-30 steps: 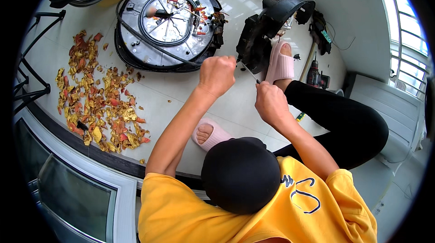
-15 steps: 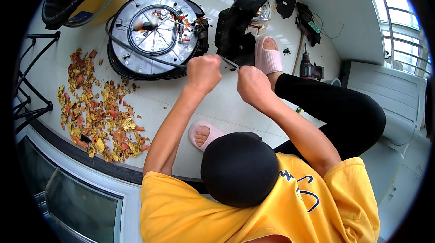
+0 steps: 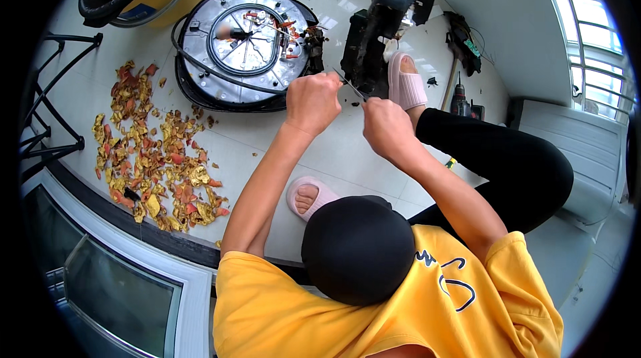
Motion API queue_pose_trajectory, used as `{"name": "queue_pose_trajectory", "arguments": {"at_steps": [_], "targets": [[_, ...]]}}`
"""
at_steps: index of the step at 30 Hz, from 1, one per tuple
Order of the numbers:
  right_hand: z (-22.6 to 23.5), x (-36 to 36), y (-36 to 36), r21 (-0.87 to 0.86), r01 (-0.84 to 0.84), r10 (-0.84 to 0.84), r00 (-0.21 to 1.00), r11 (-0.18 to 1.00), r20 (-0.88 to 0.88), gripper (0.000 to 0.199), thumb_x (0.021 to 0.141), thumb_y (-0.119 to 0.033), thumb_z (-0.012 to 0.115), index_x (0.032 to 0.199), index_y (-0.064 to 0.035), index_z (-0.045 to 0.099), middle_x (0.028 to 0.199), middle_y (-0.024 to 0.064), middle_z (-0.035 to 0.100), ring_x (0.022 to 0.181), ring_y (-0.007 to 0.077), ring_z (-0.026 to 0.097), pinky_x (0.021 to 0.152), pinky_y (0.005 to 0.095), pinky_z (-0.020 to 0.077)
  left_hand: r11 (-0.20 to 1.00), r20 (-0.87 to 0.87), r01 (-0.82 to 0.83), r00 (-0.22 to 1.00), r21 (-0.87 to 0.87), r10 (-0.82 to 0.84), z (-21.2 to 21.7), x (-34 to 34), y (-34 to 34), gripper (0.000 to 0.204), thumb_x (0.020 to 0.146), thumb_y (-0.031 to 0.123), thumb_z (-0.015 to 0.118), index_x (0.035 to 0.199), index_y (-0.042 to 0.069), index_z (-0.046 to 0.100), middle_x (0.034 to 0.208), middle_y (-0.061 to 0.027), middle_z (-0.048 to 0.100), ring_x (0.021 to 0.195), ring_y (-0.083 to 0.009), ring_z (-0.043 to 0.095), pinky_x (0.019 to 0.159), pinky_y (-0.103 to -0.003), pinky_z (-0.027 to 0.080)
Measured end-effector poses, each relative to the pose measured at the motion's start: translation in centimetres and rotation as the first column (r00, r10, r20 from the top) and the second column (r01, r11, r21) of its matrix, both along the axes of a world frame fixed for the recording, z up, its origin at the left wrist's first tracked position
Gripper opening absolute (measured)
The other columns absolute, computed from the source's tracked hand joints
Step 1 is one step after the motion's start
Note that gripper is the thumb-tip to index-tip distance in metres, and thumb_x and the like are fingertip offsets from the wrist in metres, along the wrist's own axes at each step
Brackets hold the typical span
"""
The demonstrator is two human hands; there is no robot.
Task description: The person disassembles a circular electric grill on a balcony floor. They use a knife and a power drill to remove screws and separate the casing, then pull out internal wires and components, placing debris into a nearby trash bin.
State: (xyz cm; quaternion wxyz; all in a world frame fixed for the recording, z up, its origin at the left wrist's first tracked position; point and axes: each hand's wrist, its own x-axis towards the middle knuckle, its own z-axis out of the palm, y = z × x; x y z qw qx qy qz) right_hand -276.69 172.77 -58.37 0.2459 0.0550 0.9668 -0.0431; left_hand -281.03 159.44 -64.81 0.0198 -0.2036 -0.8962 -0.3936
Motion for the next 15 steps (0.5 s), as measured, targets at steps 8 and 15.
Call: {"name": "queue_pose_trajectory", "arguments": {"at_steps": [8,15], "targets": [[-1.0,-1.0,0.3,-0.046,-0.076,0.076,0.997,0.996,0.008,0.010,0.073,-0.005,0.053,0.074,0.0017,0.061,0.078,0.0217,0.062,0.075,0.0357,0.062,0.064,0.0411,0.0512,0.998,0.033,-0.030,0.999,-0.051,0.032,-0.1,0.7,0.0,0.015,0.079,0.017,0.058,0.068,0.006,0.057,0.062,-0.0110,0.059,0.059,-0.0301,0.058,0.050,-0.040,0.044],[-2.2,-1.0,-0.8,-0.078,0.004,-0.005,1.000,0.997,-0.018,0.011,0.073,-0.004,0.052,0.077,0.0017,0.061,0.080,0.0215,0.062,0.077,0.0358,0.062,0.066,0.0411,0.0514,0.993,0.023,-0.074,0.997,-0.094,0.076,-0.8,0.0,0.7,0.017,0.080,0.018,0.057,0.068,0.006,0.056,0.064,-0.0122,0.059,0.060,-0.0313,0.059,0.051,-0.041,0.044]]}}
